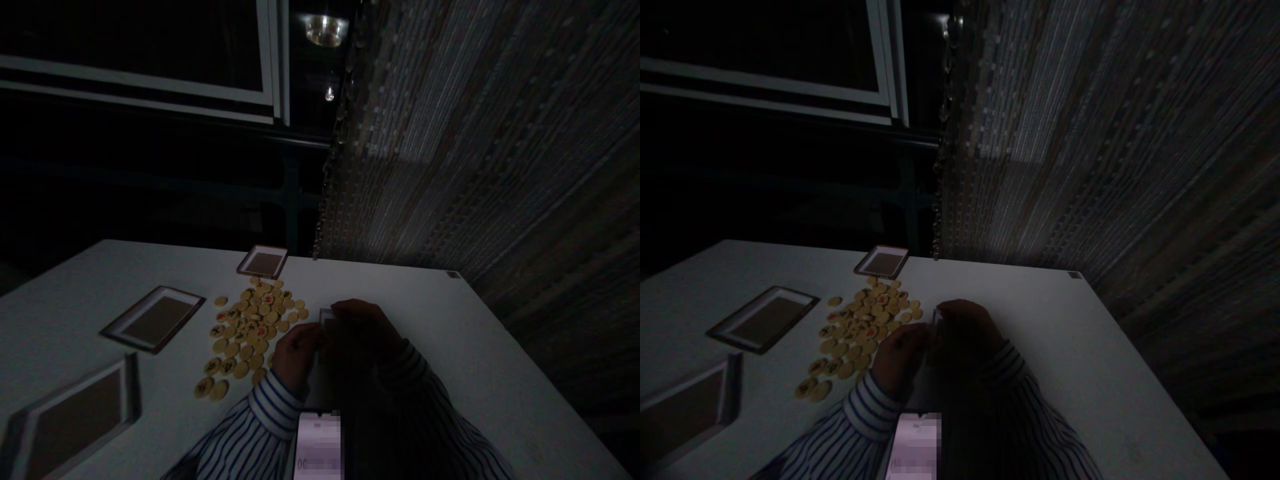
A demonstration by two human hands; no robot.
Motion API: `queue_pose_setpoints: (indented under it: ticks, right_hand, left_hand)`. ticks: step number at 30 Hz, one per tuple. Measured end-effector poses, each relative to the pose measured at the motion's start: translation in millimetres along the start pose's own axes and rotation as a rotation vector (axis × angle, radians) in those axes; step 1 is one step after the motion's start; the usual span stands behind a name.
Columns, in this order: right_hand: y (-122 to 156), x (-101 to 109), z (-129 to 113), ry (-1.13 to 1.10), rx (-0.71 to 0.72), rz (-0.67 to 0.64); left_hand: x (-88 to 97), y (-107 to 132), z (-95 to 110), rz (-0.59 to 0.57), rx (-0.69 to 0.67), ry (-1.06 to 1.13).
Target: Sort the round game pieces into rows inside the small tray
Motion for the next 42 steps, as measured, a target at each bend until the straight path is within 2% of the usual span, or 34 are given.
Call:
queue_pose_setpoints:
  ticks: [6,10,13,19,24,29,34,42]
  right_hand:
    - [6.0,-2.4,-2.8,-0.055,0.029,-0.057]
    - [6.3,-11.1,-15.1,0.080,0.086,-0.135]
    - [5.9,-13.8,-21.0,0.125,0.074,-0.176]
    - [7.1,-20.1,-26.7,0.191,0.097,-0.245]
    - [5.3,-22.0,-20.8,0.178,0.041,-0.220]
    - [5.8,-28.7,-33.5,0.295,0.120,-0.277]
    - [4.8,-24.0,-36.6,0.279,0.142,-0.209]
    - [7.7,-23.6,-39.6,0.258,0.215,-0.180]
  left_hand:
    - [-1.0,-1.0,1.9,-0.011,-0.004,0.011]
    - [-5.7,-0.7,-1.7,-0.058,0.030,0.074]
    - [-6.5,-0.8,-8.0,-0.080,0.045,0.092]
    - [-3.6,-1.8,-18.4,-0.054,0.088,0.128]
    - [-2.2,-1.1,-9.8,-0.011,0.092,0.142]
    - [1.2,-1.3,-5.0,0.019,0.071,0.084]
    - [4.3,-1.6,-6.0,0.024,0.052,0.030]
    - [6.6,-2.0,-1.8,0.039,0.022,-0.006]
Point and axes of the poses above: each hand's wrist, its own y-axis away from the middle knuckle, its own x-axis out of the back of the hand, z = x × y, the point moved 9 cm from there along -y, towards the middle knuckle, and after that the axes turned 5 degrees about -x, right-handed, at the moved point
